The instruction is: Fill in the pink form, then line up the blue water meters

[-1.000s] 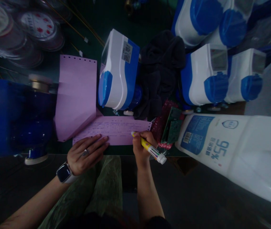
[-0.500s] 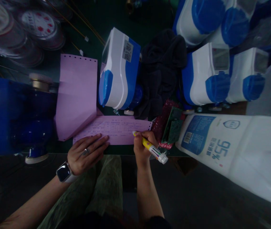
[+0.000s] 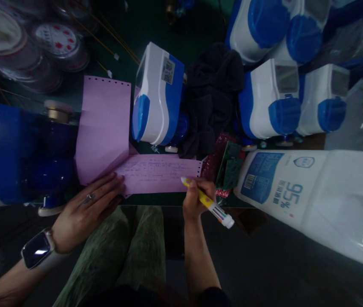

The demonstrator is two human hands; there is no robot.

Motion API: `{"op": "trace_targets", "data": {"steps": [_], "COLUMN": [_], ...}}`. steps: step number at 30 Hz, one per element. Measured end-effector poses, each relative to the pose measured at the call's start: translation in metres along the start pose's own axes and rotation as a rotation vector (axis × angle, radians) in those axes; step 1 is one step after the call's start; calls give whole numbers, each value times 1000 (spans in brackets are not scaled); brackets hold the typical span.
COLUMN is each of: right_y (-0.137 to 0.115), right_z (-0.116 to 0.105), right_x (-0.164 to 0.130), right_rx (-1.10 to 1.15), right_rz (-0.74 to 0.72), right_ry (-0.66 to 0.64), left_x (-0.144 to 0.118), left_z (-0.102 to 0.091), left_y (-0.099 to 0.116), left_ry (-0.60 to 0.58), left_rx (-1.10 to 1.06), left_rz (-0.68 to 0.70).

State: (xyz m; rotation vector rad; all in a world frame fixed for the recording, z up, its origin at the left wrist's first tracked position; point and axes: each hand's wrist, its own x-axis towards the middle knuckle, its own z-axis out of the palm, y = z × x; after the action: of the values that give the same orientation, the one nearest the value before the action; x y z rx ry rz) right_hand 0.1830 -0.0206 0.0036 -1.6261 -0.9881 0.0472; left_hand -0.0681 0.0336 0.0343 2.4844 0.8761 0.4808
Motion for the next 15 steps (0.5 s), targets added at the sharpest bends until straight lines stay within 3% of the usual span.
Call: {"op": "trace_targets", "data": {"steps": [2,6,12,15], "right_y": [-4,-18,-28,-28], "right_z": [-4,-10,-21,-25], "right_x": [-2,4,21,20], "right_rx": [74,117,22,-11], "right_rz": [-13,-57,-284,-282], "right_ry": [89,137,297,322], "left_x": [-2,-4,4,7], "left_z": [1,1,-4,-4], "left_y": [-3,-5,-1,0], "left_ry": [-24,-41,44,84], "left_rx": [-9,-4,23,38], "left_rz": [9,28,31,8]}}
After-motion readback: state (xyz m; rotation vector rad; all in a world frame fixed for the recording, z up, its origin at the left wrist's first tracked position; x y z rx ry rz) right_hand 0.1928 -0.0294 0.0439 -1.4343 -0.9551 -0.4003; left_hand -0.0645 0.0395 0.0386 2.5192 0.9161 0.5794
